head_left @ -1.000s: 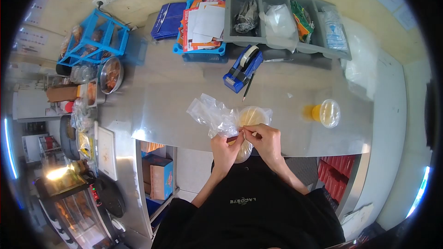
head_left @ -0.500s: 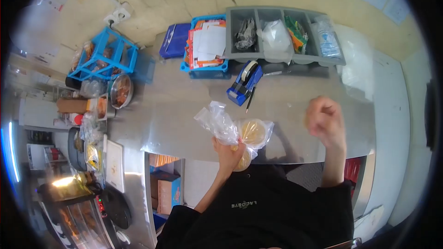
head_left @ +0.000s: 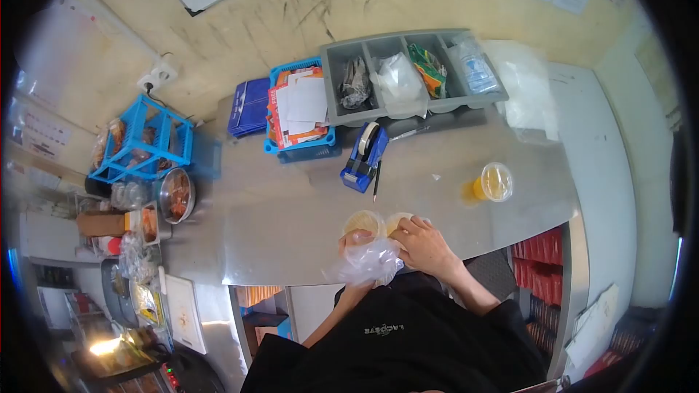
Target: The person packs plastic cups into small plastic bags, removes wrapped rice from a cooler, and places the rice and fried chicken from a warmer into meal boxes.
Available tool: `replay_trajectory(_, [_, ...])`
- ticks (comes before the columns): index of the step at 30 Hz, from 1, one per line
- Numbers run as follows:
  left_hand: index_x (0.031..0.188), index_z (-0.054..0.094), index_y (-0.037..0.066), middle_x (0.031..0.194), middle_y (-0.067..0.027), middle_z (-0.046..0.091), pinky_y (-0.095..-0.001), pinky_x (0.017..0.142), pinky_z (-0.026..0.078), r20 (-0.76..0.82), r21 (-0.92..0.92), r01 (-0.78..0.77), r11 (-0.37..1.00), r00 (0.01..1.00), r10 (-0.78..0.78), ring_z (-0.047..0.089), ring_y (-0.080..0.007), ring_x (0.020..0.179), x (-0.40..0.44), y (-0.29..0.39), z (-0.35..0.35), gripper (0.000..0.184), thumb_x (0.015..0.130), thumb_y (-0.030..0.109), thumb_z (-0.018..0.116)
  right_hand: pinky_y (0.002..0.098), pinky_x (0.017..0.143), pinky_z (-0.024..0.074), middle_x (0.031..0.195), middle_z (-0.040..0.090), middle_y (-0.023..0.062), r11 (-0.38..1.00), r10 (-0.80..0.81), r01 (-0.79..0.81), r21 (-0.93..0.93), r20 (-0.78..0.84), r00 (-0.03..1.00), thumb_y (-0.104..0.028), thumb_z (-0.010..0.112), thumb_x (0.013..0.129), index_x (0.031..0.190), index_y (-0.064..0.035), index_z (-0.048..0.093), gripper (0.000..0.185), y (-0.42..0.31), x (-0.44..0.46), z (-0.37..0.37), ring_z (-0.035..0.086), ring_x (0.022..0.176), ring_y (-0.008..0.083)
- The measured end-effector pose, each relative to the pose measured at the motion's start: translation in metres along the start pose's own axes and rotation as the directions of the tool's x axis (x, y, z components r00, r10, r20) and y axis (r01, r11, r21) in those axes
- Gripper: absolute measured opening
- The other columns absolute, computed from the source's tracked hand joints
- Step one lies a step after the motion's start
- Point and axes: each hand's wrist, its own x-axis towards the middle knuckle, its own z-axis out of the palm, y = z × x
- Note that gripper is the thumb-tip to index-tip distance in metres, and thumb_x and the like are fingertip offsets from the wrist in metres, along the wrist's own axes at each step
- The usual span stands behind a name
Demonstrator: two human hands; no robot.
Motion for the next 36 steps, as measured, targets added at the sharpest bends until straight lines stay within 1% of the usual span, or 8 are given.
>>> replay_trajectory(10, [0.093,0.062,0.006,0.112,-0.0083,0.05,-0.0469,0.093,0.028,0.129,0.245,-0.029,0.969,0.992,-0.003,0.041,-0.0313,0.112,0.007,0.015,-0.011,0.035,0.065,0.025,0.069,0.0364,0.06,0.052,0.089,0.061,0.0108,0.952,-0.189,0.245,-0.183,0.281,0.941,-0.018,0.061,0.071,0.082,-0.0049,0.063,0.017,0.003,0.029,-0.009,0.064,0.074,0.0276])
replay_trajectory(13, [0.093,0.062,0.007,0.113,-0.0072,0.048,-0.0521,0.096,0.022,0.149,0.403,-0.109,0.909,0.987,0.053,0.037,-0.0309,0.117,0.005,0.008,-0.012,0.035,0.065,0.027,0.07,0.0404,0.062,0.0512,0.088,0.065,0.0146,0.938,0.021,0.228,-0.26,0.701,0.712,-0.019,0.06,0.071,0.085,-0.0075,0.065,0.019,-0.007,0.039,-0.022,0.064,0.074,0.0297])
replay_trajectory(18, [0.102,0.06,0.009,0.127,-0.0092,0.04,-0.0648,0.097,0.015,0.05,0.515,0.007,0.857,0.998,-0.038,0.028,-0.0373,0.125,0.0,0.006,0.001,0.048,0.061,0.032,0.073,0.0446,0.069,0.0489,0.084,0.065,0.0126,0.986,-0.075,0.065,0.151,0.059,0.995,-0.018,0.057,0.071,0.089,-0.0111,0.066,0.021,0.058,-0.012,0.047,0.062,0.079,0.0332])
replay_trajectory(21, [0.114,0.054,0.01,0.131,-0.0158,0.035,-0.0632,0.098,0.019,0.044,0.647,0.088,0.758,0.987,-0.152,0.025,-0.0411,0.126,0.003,0.02,0.002,0.062,0.06,0.031,0.075,0.0427,0.074,0.0482,0.086,0.066,0.0111,0.982,0.187,-0.16,-0.098,0.467,0.864,-0.017,0.057,0.072,0.093,-0.013,0.067,0.023,0.018,-0.004,-0.013,0.062,0.082,0.0322])
replay_trajectory(23, [0.119,0.05,0.011,0.133,-0.0186,0.033,-0.0611,0.099,0.021,0.088,0.569,0.065,0.82,0.986,-0.14,0.025,-0.0419,0.126,0.006,0.006,-0.004,0.068,0.06,0.031,0.076,0.0418,0.081,0.0459,0.095,0.064,0.0115,0.977,0.186,-0.212,0.022,0.396,0.899,-0.018,0.058,0.074,0.099,-0.0135,0.066,0.027,0.011,-0.014,-0.031,0.058,0.096,0.0326])
replay_trajectory(26, [0.125,0.045,0.014,0.136,-0.022,0.028,-0.0563,0.1,0.024,0.173,0.369,-0.002,0.929,0.983,-0.066,0.023,-0.0429,0.127,0.002,-0.011,0.0,0.074,0.061,0.033,0.077,0.0476,0.097,0.0352,0.12,0.053,0.0156,0.984,0.178,-0.165,0.066,-0.356,0.917,-0.015,0.057,0.078,0.112,-0.0067,0.056,0.035,-0.001,-0.017,-0.035,0.044,0.119,0.0373])
replay_trajectory(29, [0.129,0.042,0.016,0.139,-0.0228,0.024,-0.057,0.1,0.024,0.206,0.277,-0.158,0.948,0.973,0.102,0.02,-0.0448,0.128,-0.001,-0.03,-0.003,0.078,0.063,0.039,0.077,0.0528,0.101,0.0301,0.13,0.048,0.0132,0.976,0.216,-0.213,-0.052,0.074,0.974,-0.021,0.058,0.082,0.124,-0.0112,0.051,0.044,0.071,-0.052,0.059,0.037,0.127,0.0341])
replay_trajectory(36, [0.132,0.04,0.015,0.14,-0.0229,0.023,-0.0701,0.093,0.017,0.337,0.612,-0.08,0.787,0.926,-0.168,0.013,-0.0489,0.131,0.036,0.056,-0.042,0.086,0.062,0.046,0.078,0.0393,0.089,0.044,0.108,0.062,0.0111,0.921,0.383,-0.277,0.274,-0.508,0.772,-0.015,0.058,0.08,0.102,-0.0102,0.066,0.024,0.205,0.067,-0.148,0.057,0.102,0.0296])
